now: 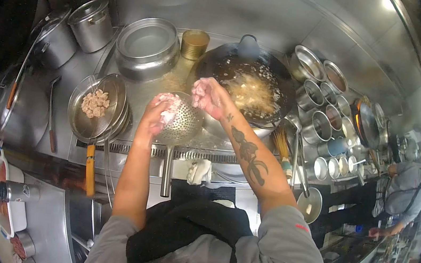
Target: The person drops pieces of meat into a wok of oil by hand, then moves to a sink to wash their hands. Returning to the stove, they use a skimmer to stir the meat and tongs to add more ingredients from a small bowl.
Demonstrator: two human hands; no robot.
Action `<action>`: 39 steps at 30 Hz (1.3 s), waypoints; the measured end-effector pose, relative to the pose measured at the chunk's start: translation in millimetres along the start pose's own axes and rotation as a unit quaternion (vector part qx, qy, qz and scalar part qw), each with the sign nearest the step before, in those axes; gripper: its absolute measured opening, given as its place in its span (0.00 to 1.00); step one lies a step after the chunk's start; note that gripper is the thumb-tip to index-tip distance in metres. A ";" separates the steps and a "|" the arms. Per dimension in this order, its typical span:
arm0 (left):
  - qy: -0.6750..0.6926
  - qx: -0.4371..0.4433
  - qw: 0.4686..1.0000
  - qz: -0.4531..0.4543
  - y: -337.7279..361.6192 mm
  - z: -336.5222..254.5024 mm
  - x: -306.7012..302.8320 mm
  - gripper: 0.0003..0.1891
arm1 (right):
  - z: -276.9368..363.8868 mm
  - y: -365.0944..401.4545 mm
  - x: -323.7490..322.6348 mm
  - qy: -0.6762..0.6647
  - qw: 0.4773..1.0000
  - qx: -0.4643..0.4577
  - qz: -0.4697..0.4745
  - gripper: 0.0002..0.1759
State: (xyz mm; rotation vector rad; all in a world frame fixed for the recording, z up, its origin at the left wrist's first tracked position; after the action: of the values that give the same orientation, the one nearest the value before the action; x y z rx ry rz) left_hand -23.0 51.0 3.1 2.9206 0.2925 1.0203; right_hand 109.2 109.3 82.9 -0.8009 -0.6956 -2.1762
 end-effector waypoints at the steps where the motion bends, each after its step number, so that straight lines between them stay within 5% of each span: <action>1: 0.025 -0.001 1.000 0.010 -2.4 0.9 -3.4 0.13 | 5.4 4.7 4.5 -0.017 1.000 -0.001 0.008 0.08; 3: 0.074 -0.003 0.997 0.024 -5.7 4.3 -11.8 0.14 | 33.6 24.2 7.3 0.114 0.991 -0.055 -0.050 0.03; 7: 0.215 -0.026 0.976 0.032 -0.5 -5.4 -17.7 0.16 | 94.1 67.5 11.9 0.360 0.902 -0.197 -0.130 0.09; 11: 0.187 -0.002 0.982 0.026 6.8 -17.0 -10.9 0.15 | 110.6 88.6 -70.0 0.762 0.589 -0.223 -0.147 0.14; 14: 0.113 -0.018 0.993 0.025 3.7 -5.0 -16.7 0.15 | 99.0 103.3 -148.4 0.835 0.505 -0.103 -0.192 0.14; 18: 0.052 -0.001 0.999 -0.008 7.0 -4.9 -16.4 0.16 | 130.8 133.1 -130.7 0.837 0.465 -0.158 -0.240 0.15; 21: 0.042 0.007 0.999 -0.005 9.5 -10.2 1.1 0.16 | 135.5 123.6 -42.5 0.830 0.496 -0.161 -0.198 0.15; 22: 0.045 0.010 0.999 -0.013 4.4 -4.9 -1.7 0.14 | 128.3 118.7 -21.4 0.766 0.583 -0.184 -0.199 0.15; 24: 0.032 0.000 0.999 -0.006 2.9 -3.2 7.7 0.14 | 98.3 90.7 13.1 0.756 0.596 -0.254 -0.092 0.16; 26: 0.032 -0.015 0.999 0.001 3.6 -1.2 22.5 0.13 | 51.7 56.1 30.8 0.696 0.697 -0.170 0.018 0.26; 28: -0.007 -0.018 1.000 -0.007 8.8 -6.4 37.7 0.12 | 18.9 37.7 45.4 0.698 0.708 -0.102 0.024 0.31; 29: -0.027 -0.020 0.999 -0.013 10.8 -8.1 40.2 0.12 | 7.3 19.6 36.5 0.654 0.732 -0.182 0.054 0.26; 34: 0.027 -0.031 0.999 -0.022 1.3 2.1 21.3 0.11 | -8.5 -2.4 17.3 0.541 0.837 -0.085 0.012 0.11; 37: 0.071 -0.024 0.997 -0.011 -1.2 1.1 19.3 0.09 | -14.5 -7.5 -0.6 0.405 0.911 -0.055 -0.059 0.10; 39: 0.065 -0.031 0.997 -0.024 -2.5 0.4 15.7 0.09 | -22.7 -8.5 -2.6 0.394 0.915 -0.061 -0.055 0.09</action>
State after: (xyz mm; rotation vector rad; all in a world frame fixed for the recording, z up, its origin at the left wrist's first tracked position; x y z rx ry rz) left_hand -11.1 56.3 12.2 2.7841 0.3266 1.1911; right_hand 96.7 100.4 64.0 0.1059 -0.1872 -2.3872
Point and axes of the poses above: each hand's wrist, its own y-axis away from the middle knuckle, its own x-axis out of the palm, z = x × y, the point moved 9 cm from there along -y, towards the middle knuckle
